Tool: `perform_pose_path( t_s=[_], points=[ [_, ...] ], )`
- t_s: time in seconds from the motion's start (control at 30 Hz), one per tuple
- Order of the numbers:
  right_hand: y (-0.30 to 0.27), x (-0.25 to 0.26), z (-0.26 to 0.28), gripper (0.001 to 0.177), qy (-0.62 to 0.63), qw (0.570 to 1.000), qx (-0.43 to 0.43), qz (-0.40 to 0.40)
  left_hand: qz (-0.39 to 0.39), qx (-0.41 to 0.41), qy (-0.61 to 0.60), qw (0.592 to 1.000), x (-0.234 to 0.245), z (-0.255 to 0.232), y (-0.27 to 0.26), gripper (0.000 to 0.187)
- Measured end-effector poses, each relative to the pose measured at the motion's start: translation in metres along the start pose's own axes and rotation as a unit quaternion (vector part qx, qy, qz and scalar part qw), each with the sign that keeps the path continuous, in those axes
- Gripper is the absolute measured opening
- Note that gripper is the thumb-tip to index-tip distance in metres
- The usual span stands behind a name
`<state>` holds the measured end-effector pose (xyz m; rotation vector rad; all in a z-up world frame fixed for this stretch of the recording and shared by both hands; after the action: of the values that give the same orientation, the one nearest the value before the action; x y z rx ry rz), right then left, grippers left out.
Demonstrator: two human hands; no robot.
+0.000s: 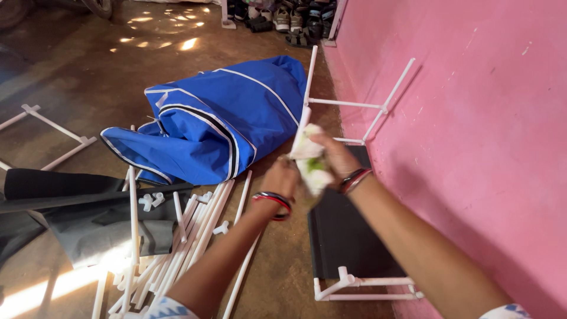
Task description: The person assembles a white PVC pipe frame by inserting pipe segments into T-joints and connecting them to a black mat. The person uses a cloth to wipe the pipes while assembling the frame.
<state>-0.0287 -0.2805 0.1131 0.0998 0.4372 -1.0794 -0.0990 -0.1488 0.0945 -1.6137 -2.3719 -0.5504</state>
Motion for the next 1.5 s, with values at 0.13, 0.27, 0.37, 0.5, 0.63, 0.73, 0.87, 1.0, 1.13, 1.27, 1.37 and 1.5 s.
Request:
perform_pose_path(
  t_s=[0.13,0.27,0.37,0.5,0.63,0.73,0.87,1.0,1.13,1.27,1.37,1.5],
  points=[
    [0.035,0.0,-0.023,0.02,-0.136,0.964,0.141,-0.182,0.023,-0.047,0.107,0.993,-0.025,-0.002,-0.02,0.038],
    [0.048,0.061,-0.035,0.032,-0.052,0.959,0.022,-0.279,0.153,-0.066,0.102,0.981,-0.028,-0.016,-0.044,0.027],
    [0.061,0.069,-0.008,0.041,0.235,0.968,0.042,-0.076,0.28,0.134,-0.253,0.916,-0.031,-0.031,-0.058,0.021],
    [0.055,0.042,0.02,0.059,0.373,0.923,-0.055,0.08,0.354,0.281,-0.529,0.718,-0.031,-0.058,-0.062,0.029],
    [0.033,0.002,0.006,0.052,0.135,0.989,-0.038,-0.049,0.283,0.287,-0.512,0.758,-0.024,-0.043,-0.024,0.032],
    [0.002,-0.03,-0.009,0.032,-0.074,0.991,0.025,-0.109,0.192,0.215,-0.154,0.945,-0.012,-0.001,-0.003,0.055],
    [-0.023,-0.061,-0.015,0.034,-0.208,0.964,0.127,-0.109,0.228,-0.061,0.251,0.939,0.005,0.01,0.002,0.033],
    [-0.036,-0.052,-0.003,0.025,-0.425,0.877,0.136,-0.179,0.055,-0.018,0.323,0.945,0.05,-0.002,0.001,0.062],
    [-0.046,-0.061,-0.004,0.042,-0.456,0.884,0.057,-0.09,-0.258,-0.468,0.431,0.727,0.092,-0.066,-0.036,0.058],
    [-0.061,-0.072,0.01,0.021,-0.664,0.741,0.098,-0.002,0.063,-0.337,0.416,0.842,0.074,-0.017,-0.03,0.032],
    [-0.074,-0.089,0.024,0.024,-0.83,0.495,0.257,0.019,0.171,-0.204,0.248,0.932,0.045,0.014,-0.04,0.03],
    [-0.099,-0.11,0.022,0.024,-0.764,0.432,0.479,-0.03,0.268,0.142,-0.25,0.919,0.004,0.037,-0.053,0.024]
  ],
)
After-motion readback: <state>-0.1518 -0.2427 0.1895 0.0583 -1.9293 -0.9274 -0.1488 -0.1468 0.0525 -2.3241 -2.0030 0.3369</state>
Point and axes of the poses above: each hand's wrist, its own y-axis towards the middle knuckle, its own x-axis out of the back of the hand, z = x × y, the point moved 6 cm from there along y, towards the middle knuckle, and after that the axes turned 9 degrees about -z, right-handed, at the moved point
